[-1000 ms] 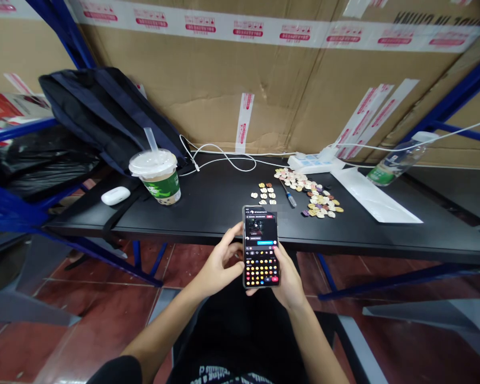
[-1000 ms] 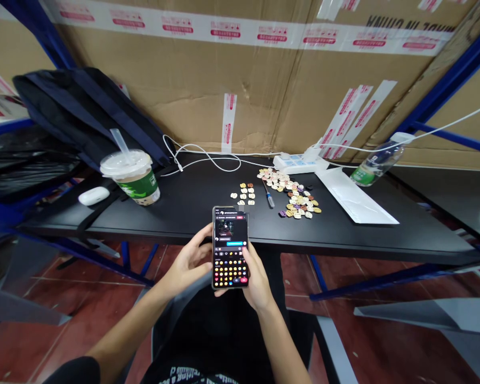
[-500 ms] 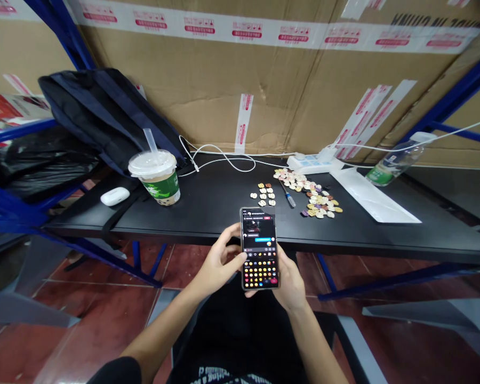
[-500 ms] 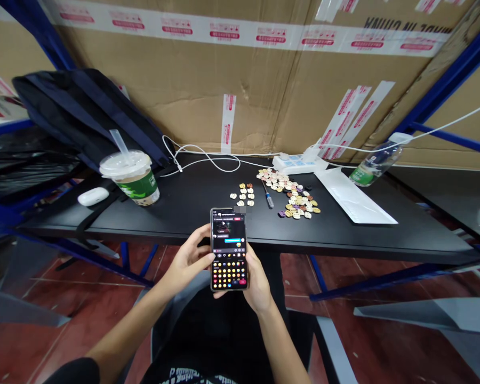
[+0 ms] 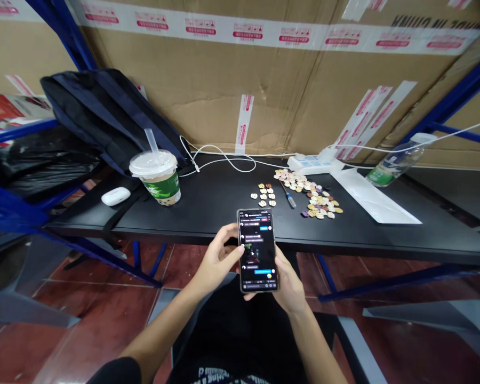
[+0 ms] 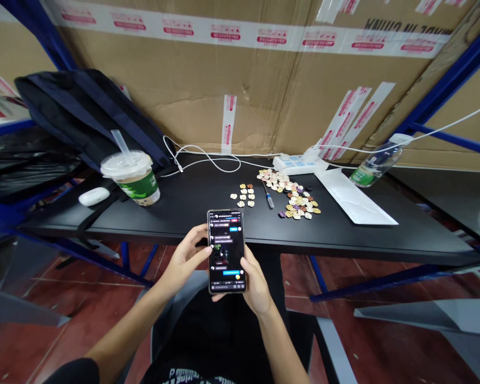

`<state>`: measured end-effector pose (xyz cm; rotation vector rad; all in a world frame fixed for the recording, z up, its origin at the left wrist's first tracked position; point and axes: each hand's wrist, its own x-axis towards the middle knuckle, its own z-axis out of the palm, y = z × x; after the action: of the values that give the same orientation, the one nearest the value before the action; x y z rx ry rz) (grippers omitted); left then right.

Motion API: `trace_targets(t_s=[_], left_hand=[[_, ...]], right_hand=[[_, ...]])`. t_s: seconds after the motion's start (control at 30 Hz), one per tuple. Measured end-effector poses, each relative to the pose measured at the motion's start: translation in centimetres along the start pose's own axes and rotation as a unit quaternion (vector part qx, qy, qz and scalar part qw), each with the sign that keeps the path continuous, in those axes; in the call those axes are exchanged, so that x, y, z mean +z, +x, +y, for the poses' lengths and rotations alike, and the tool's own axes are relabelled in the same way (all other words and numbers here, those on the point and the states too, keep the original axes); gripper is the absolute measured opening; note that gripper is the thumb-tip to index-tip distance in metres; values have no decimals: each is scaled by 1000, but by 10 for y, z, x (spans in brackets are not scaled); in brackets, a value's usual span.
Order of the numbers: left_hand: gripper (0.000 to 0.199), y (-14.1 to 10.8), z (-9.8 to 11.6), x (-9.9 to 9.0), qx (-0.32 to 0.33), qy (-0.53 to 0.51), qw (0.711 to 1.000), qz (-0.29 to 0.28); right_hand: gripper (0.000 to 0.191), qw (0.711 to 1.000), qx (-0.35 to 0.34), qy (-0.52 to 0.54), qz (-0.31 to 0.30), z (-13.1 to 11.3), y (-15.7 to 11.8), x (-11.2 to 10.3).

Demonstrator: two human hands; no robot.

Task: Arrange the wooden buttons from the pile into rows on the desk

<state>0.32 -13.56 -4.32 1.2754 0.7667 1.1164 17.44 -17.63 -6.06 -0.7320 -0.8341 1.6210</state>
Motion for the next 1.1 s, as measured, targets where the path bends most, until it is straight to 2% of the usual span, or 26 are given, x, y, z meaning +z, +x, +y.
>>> trace_targets(t_s=[0.17, 0.3, 0.37, 0.5, 0.63, 0.8, 0.87, 1.03, 1.1], left_hand=[[43, -2, 4, -1, 6, 29, 1000, 5], [65, -7, 11, 1, 22, 59, 998, 26], [70, -9, 14, 2, 34, 99, 994, 22], [59, -10, 21, 1, 68, 218, 973, -3], [52, -9, 25, 1, 66, 256, 964, 6], [35, -9, 22, -3, 67, 203, 976, -31], [35, -9, 20, -4, 61, 157, 985, -40], [69, -9, 19, -1, 29, 30, 999, -24], [76, -8, 19, 0, 20, 9, 1000, -17]], right_hand=[[68, 999, 9, 19, -30, -2, -1, 3], [66, 999, 15, 28, -40, -1, -1, 4], [64, 998, 25, 26, -44, 1, -1, 3], [61, 998, 43, 12, -54, 6, -2, 0], [61, 995, 58, -3, -87, 9, -2, -1], [55, 996, 54, -4, -67, 6, -1, 0], [54, 996, 59, 14, -71, 4, -1, 1], [66, 993, 52, 55, -89, 0, 0, 1], [71, 994, 45, 58, -83, -1, 1, 0]])
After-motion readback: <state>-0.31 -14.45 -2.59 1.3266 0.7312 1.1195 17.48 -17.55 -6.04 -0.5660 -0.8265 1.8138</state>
